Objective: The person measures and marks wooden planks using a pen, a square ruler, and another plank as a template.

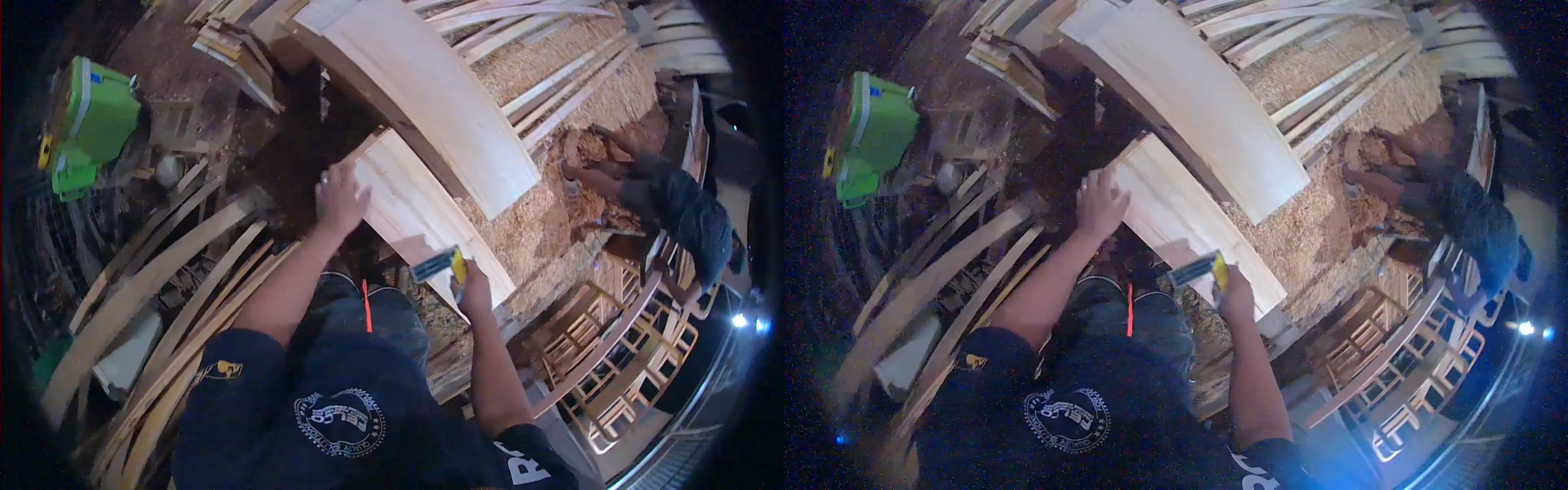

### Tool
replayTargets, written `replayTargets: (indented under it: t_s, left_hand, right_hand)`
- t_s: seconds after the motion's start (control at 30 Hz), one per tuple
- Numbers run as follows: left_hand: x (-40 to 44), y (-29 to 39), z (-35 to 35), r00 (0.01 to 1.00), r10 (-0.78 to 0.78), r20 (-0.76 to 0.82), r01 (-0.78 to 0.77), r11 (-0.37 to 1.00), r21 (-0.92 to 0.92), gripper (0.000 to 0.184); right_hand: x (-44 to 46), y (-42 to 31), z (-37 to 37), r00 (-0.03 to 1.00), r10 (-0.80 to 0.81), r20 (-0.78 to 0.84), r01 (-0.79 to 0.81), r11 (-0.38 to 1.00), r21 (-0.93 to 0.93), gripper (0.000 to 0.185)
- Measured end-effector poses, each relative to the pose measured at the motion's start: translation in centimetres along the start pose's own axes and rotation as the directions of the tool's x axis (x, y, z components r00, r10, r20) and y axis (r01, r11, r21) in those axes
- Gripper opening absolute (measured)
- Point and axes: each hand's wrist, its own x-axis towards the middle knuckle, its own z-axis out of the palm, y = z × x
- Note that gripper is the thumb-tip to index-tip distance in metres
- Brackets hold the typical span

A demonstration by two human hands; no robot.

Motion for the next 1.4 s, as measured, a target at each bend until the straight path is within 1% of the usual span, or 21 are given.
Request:
replayTargets:
  t_s: [0.13, 0.33, 0.4, 0.47, 0.57, 0.63, 0.67, 0.73, 0.83, 0.87, 0.9, 0.93, 1.0, 1.07, 1.1, 1.13, 1.17, 1.2, 1.27, 1.3, 1.4]
  left_hand:
    - [2.8, -0.1, 2.6, 0.993, -0.055, 0.106, 0.052, 0.998, 0.030, 0.056]
    - [-2.8, 0.3, 2.4, 0.979, -0.164, 0.120, 0.157, 0.985, 0.065, 0.060]
    - [-5.0, -1.3, 2.8, 0.948, -0.237, 0.212, 0.249, 0.968, -0.031, 0.060]
    - [-5.6, -3.4, 4.2, 0.853, -0.354, 0.383, 0.446, 0.876, -0.182, 0.058]
    - [-4.3, -3.3, 2.9, 0.580, -0.161, 0.798, 0.764, 0.448, -0.464, 0.069]
    - [-3.2, -5.0, 4.0, 0.661, -0.054, 0.748, 0.567, 0.689, -0.451, 0.064]
    - [-1.9, -5.1, 4.1, 0.693, 0.006, 0.720, 0.446, 0.782, -0.436, 0.061]
    - [-1.7, -2.9, 1.5, 0.760, 0.026, 0.649, 0.364, 0.810, -0.460, 0.060]
    - [-0.5, 2.5, -8.3, 0.850, 0.091, 0.520, 0.170, 0.885, -0.433, 0.059]
    - [-0.3, 3.9, -10.8, 0.871, 0.119, 0.476, 0.098, 0.908, -0.407, 0.058]
    - [1.1, 2.3, -11.3, 0.869, 0.146, 0.472, 0.106, 0.879, -0.465, 0.057]
    - [1.6, 4.6, -16.7, 0.858, 0.030, 0.513, 0.183, 0.916, -0.358, 0.057]
    - [4.2, 1.5, -21.3, 0.900, 0.139, 0.414, 0.054, 0.905, -0.422, 0.055]
    - [5.1, 2.3, -31.3, 0.923, 0.023, 0.384, 0.071, 0.971, -0.229, 0.053]
    - [5.8, 1.3, -35.2, 0.921, 0.085, 0.381, 0.051, 0.941, -0.335, 0.056]
    - [7.8, -3.5, -38.4, 0.918, 0.301, 0.259, -0.275, 0.952, -0.131, 0.056]
    - [7.5, -2.9, -41.6, 0.928, 0.333, 0.168, -0.345, 0.938, 0.043, 0.056]
    - [7.1, -2.4, -44.8, 0.929, 0.363, 0.075, -0.370, 0.901, 0.225, 0.056]
    - [2.6, 4.5, -52.9, 0.993, 0.114, -0.017, -0.112, 0.988, 0.104, 0.055]
    - [2.5, 4.6, -54.6, 0.999, 0.031, 0.042, -0.026, 0.994, -0.109, 0.055]
    - [4.4, 2.5, -56.8, 0.998, 0.011, 0.065, -0.015, 0.998, 0.064, 0.053]
  right_hand:
    - [-5.5, 5.4, -0.8, 0.976, 0.210, -0.051, -0.215, 0.971, -0.106, 0.044]
    - [-13.0, 11.1, 3.6, 0.942, 0.305, -0.141, -0.309, 0.951, -0.006, 0.046]
    - [-14.7, 13.6, 6.8, 0.950, 0.205, -0.235, -0.200, 0.979, 0.048, 0.051]
    - [-16.0, 14.4, 7.8, 0.943, 0.194, -0.269, -0.178, 0.981, 0.083, 0.054]
    - [-16.9, 14.6, 8.3, 0.940, 0.271, -0.205, -0.246, 0.959, 0.142, 0.059]
    - [-16.3, 15.9, 7.9, 0.945, 0.296, -0.138, -0.269, 0.945, 0.185, 0.063]
    - [-15.4, 15.6, 7.0, 0.943, 0.265, -0.202, -0.244, 0.962, 0.123, 0.060]
    - [-14.8, 15.4, 5.9, 0.927, 0.194, -0.322, -0.205, 0.979, 0.001, 0.054]
    - [-12.8, 16.1, 4.5, 0.897, 0.247, -0.366, -0.159, 0.954, 0.254, 0.055]
    - [-12.2, 16.7, 4.6, 0.887, 0.231, -0.400, -0.156, 0.965, 0.211, 0.055]
    - [-11.2, 17.4, 4.9, 0.876, 0.216, -0.431, -0.158, 0.973, 0.166, 0.056]
    - [-10.2, 17.7, 4.9, 0.865, 0.200, -0.460, -0.162, 0.979, 0.121, 0.056]
    - [-9.7, 15.2, 1.8, 0.891, 0.282, -0.355, -0.242, 0.958, 0.153, 0.061]
    - [-9.2, 12.8, 0.4, 0.897, 0.356, -0.261, -0.300, 0.925, 0.232, 0.063]
    - [-9.0, 12.4, 0.5, 0.883, 0.387, -0.266, -0.340, 0.918, 0.207, 0.063]
    - [-8.6, 12.6, 1.3, 0.884, 0.385, -0.263, -0.334, 0.917, 0.221, 0.063]
    - [-7.6, 14.6, 3.8, 0.885, 0.385, -0.261, -0.331, 0.915, 0.231, 0.064]
    - [-7.0, 15.4, 5.1, 0.886, 0.387, -0.257, -0.330, 0.914, 0.237, 0.065]
    - [-7.3, 13.5, 4.6, 0.890, 0.428, -0.154, -0.347, 0.857, 0.380, 0.067]
    - [-7.9, 11.7, 3.9, 0.889, 0.449, -0.089, -0.371, 0.820, 0.436, 0.068]
    - [-7.0, 8.8, 4.5, 0.882, 0.457, -0.114, -0.392, 0.847, 0.359, 0.069]
